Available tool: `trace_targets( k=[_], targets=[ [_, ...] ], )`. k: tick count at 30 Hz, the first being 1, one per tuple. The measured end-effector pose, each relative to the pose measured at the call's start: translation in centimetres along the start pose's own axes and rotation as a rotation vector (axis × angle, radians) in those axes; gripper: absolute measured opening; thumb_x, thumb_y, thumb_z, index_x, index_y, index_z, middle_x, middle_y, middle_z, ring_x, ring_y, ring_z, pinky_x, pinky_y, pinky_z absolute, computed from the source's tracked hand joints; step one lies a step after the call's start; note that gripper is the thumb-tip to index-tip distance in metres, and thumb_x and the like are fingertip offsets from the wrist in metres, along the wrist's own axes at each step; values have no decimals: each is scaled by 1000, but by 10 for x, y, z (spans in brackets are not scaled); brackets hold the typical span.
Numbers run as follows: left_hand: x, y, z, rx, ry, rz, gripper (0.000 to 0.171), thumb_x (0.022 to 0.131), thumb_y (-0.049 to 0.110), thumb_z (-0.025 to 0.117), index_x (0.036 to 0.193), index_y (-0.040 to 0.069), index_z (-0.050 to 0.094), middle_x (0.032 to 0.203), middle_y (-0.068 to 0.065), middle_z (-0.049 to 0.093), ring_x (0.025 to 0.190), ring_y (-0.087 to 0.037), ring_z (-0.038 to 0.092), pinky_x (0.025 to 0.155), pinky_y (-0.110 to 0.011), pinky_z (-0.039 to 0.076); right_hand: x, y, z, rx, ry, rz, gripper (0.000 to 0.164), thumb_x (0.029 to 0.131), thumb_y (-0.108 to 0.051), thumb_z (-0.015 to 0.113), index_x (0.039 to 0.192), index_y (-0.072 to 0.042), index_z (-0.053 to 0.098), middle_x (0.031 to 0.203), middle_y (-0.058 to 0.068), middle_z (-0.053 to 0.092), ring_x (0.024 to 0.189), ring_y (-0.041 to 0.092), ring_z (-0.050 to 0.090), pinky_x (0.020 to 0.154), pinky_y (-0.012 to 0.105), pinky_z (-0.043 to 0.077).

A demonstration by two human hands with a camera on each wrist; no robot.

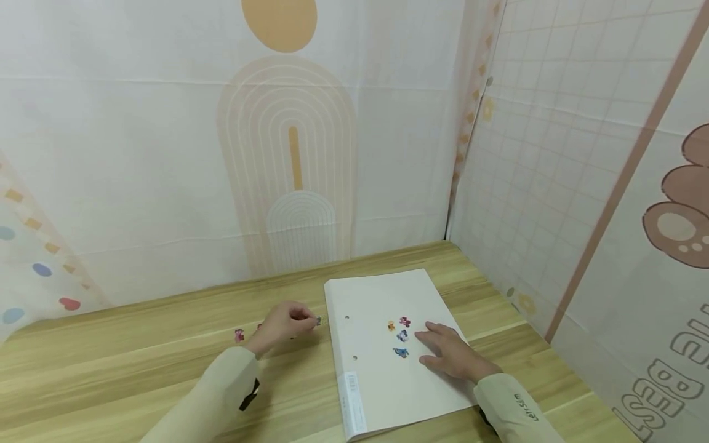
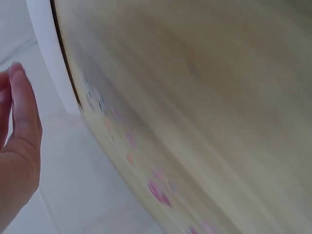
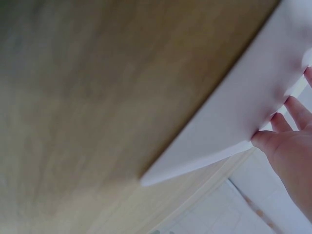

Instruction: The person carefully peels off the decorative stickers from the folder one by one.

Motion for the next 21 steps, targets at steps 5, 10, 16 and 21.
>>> trace_targets(
  k=[5,10,16,21],
  targets=[
    [-9,-12,-21,-23,-24,-93,8,82,9,61,78,3,64,69,-6,63,61,-18,58,54,-31,47,-1,-1,-1,1,-1,7,48,84,-25,59,121,3,49,128,32,35,117,49,28,92,60,22],
    [-20,-28,-38,-36,-18,-123,9,81,8,62,77,0,64,72,-6,63,62,-16,57,56,-30,47,-3,-2,-2,5,-2,15,48,84,-26,60,121,3,49,129,31,35,118,49,28,92,60,22],
    [-33,-44,-52,-38,-3,-170,8,79,8,64,75,1,63,73,-5,63,63,-13,57,56,-28,46,-3,-1,-2,4,3,6,47,84,-24,60,121,4,49,128,32,35,117,49,28,91,60,22],
    [-46,-52,-63,-43,-54,-154,9,78,6,64,76,-2,61,73,-5,62,64,-14,58,59,-27,49,-3,0,-2,0,10,-14,47,84,-22,59,121,5,48,127,33,35,116,50,29,91,60,22]
  ],
)
Point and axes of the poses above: each hand's wrist, its own x-axis towards the middle knuckle, its own z-axis out of the palm, y = z × x, the point moved 3 cm from there along x, towards the middle knuckle
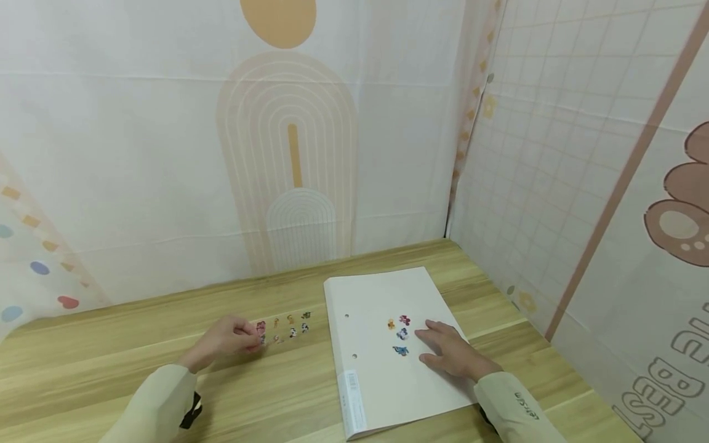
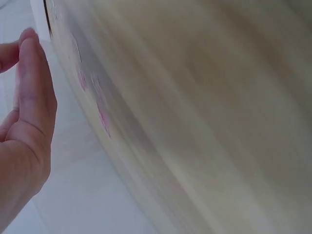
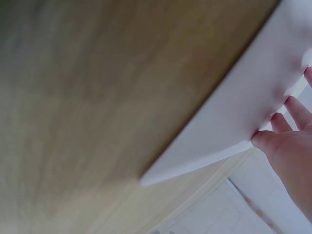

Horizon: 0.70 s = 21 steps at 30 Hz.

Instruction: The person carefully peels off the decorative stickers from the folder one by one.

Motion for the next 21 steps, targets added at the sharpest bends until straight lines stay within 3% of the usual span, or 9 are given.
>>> trace_targets(
  k=[3,9,16,21],
  targets=[
    [-8,-3,-5,-1,-33,2,10,78,4,61,73,-4,60,71,-7,63,63,-15,59,58,-27,49,0,0,0,1,-2,0,47,84,-22,59,121,5,48,127,33,35,116,50,28,91,60,22],
    [-23,-11,-7,-13,-49,-61,10,77,2,60,70,-4,60,62,-6,62,56,-14,58,55,-25,50,0,-1,0,2,-6,-2,47,84,-22,59,121,4,48,127,33,35,116,50,28,91,60,22],
    [-30,-14,-8,-9,-97,-45,14,77,-1,57,66,-8,62,59,-8,61,51,-14,58,52,-26,50,0,-1,0,-3,-1,1,47,84,-24,59,121,3,48,128,32,35,117,49,28,91,60,22],
    [-31,-17,-11,7,-94,-66,13,76,-1,57,66,-7,62,58,-7,61,50,-13,58,51,-25,50,0,0,0,2,-9,15,48,84,-27,59,122,2,48,129,31,34,118,49,27,92,60,22]
  ],
)
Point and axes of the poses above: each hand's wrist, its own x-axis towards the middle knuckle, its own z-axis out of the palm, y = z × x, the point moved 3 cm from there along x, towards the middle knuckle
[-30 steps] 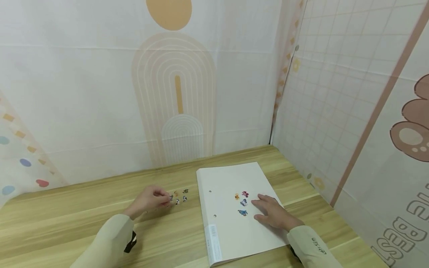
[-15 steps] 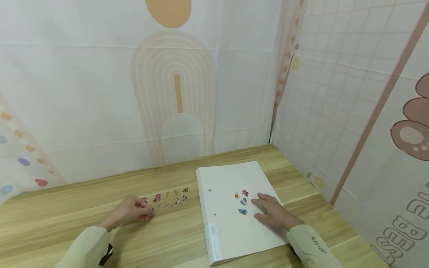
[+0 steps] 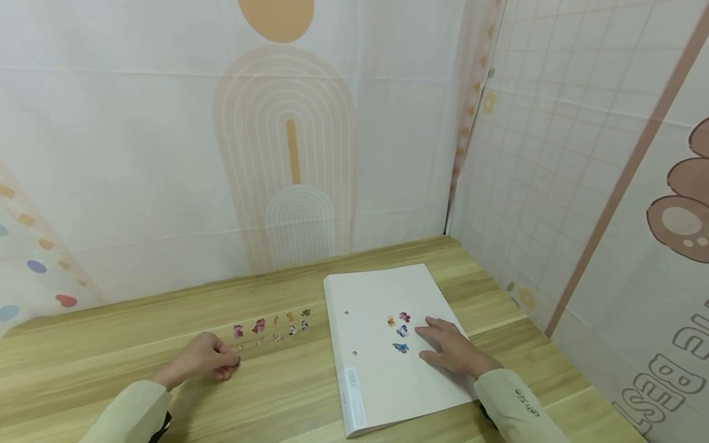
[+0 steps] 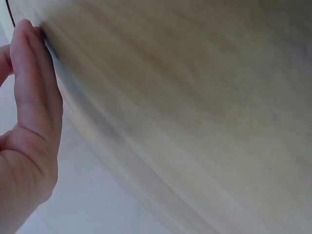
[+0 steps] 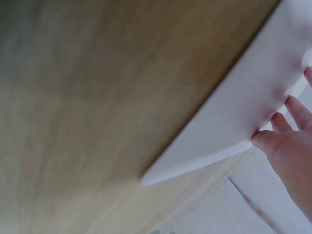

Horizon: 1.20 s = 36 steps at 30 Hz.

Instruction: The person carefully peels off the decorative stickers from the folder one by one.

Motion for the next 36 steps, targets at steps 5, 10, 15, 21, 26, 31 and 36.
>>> trace_targets(
  k=[5,10,15,21,26,31,36],
  targets=[
    [-1,-2,0,8,-17,-13,14,76,-1,58,63,-6,62,55,-6,60,49,-12,57,49,-24,49,1,0,1,-5,-1,-1,48,84,-26,59,122,2,48,129,31,34,118,49,27,92,60,22],
    [0,-2,0,57,-8,-27,14,74,0,60,62,-5,62,53,-6,59,47,-12,57,48,-25,49,1,1,1,-17,3,-5,47,84,-24,59,122,3,48,129,31,34,118,48,28,93,59,22],
    [0,-1,-2,119,25,-46,15,73,2,63,59,-3,61,50,-4,58,46,-12,57,48,-25,49,2,0,0,-14,8,-5,47,84,-24,59,122,3,49,129,31,35,118,48,28,93,59,22],
    [0,0,-2,183,66,-45,17,73,4,66,58,0,59,49,-2,56,44,-10,53,47,-24,48,1,1,-1,-4,6,4,47,84,-23,59,122,3,48,129,31,34,118,48,27,93,59,21],
    [0,4,0,255,81,-4,19,73,4,66,56,3,57,47,1,52,42,-7,45,43,-20,40,0,2,1,3,0,8,48,84,-25,59,122,2,49,129,31,34,118,48,27,92,59,22],
    [-1,8,2,274,59,63,18,75,2,62,57,3,58,46,2,49,42,-6,42,43,-21,38,1,3,2,0,-5,25,48,84,-27,59,122,1,49,131,29,34,119,47,27,93,58,22],
    [-1,9,3,264,57,61,19,75,0,60,56,3,57,45,2,48,42,-6,41,42,-20,38,1,3,2,8,-9,30,49,84,-28,59,123,0,49,131,28,33,120,46,26,93,58,22]
  ],
)
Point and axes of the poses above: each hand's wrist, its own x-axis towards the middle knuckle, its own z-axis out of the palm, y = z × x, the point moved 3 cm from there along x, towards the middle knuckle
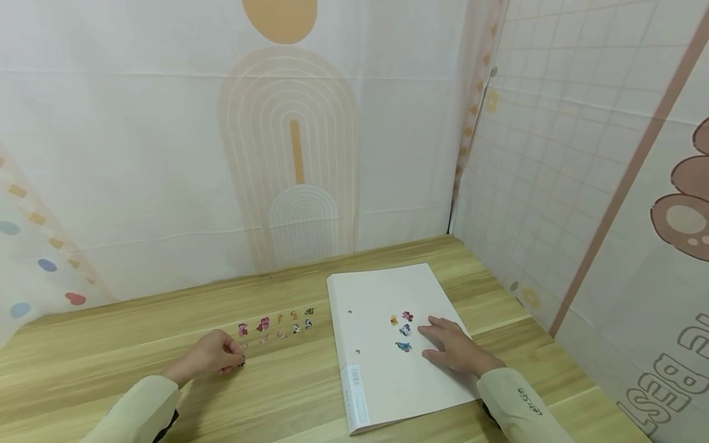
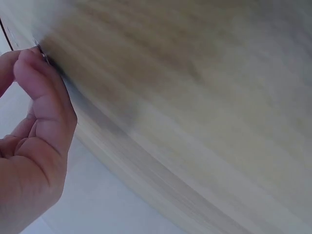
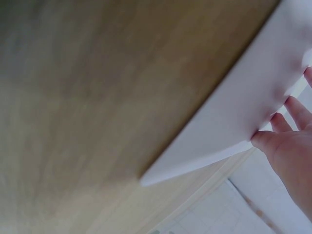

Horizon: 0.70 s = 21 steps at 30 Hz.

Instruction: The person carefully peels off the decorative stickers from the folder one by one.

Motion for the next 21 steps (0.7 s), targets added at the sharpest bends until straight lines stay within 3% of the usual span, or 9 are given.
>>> trace_targets(
  k=[5,10,17,21],
  targets=[
    [3,0,-3,-77,-55,19,18,79,2,57,61,-1,58,50,0,51,45,-8,44,43,-21,41,0,-1,-1,11,-2,10,49,85,-28,58,123,0,48,132,28,32,120,47,25,93,59,21],
    [11,10,-7,-132,-92,53,16,82,5,56,70,-4,62,56,-4,56,49,-11,48,46,-25,42,-1,-3,-1,17,-5,16,49,85,-28,58,124,0,48,132,28,32,120,46,25,93,59,21],
    [28,43,9,-120,-46,-22,13,82,12,60,79,-1,61,66,-5,56,58,-13,51,53,-27,45,-1,-5,-2,15,-7,15,49,84,-28,59,123,0,48,132,28,33,120,46,26,93,59,21],
    [40,70,23,-135,-55,20,14,83,13,60,79,-1,61,66,-5,57,59,-14,52,53,-25,43,-1,-5,-2,18,-4,11,49,84,-26,59,123,1,48,131,29,33,120,47,26,93,59,21]
  ],
)
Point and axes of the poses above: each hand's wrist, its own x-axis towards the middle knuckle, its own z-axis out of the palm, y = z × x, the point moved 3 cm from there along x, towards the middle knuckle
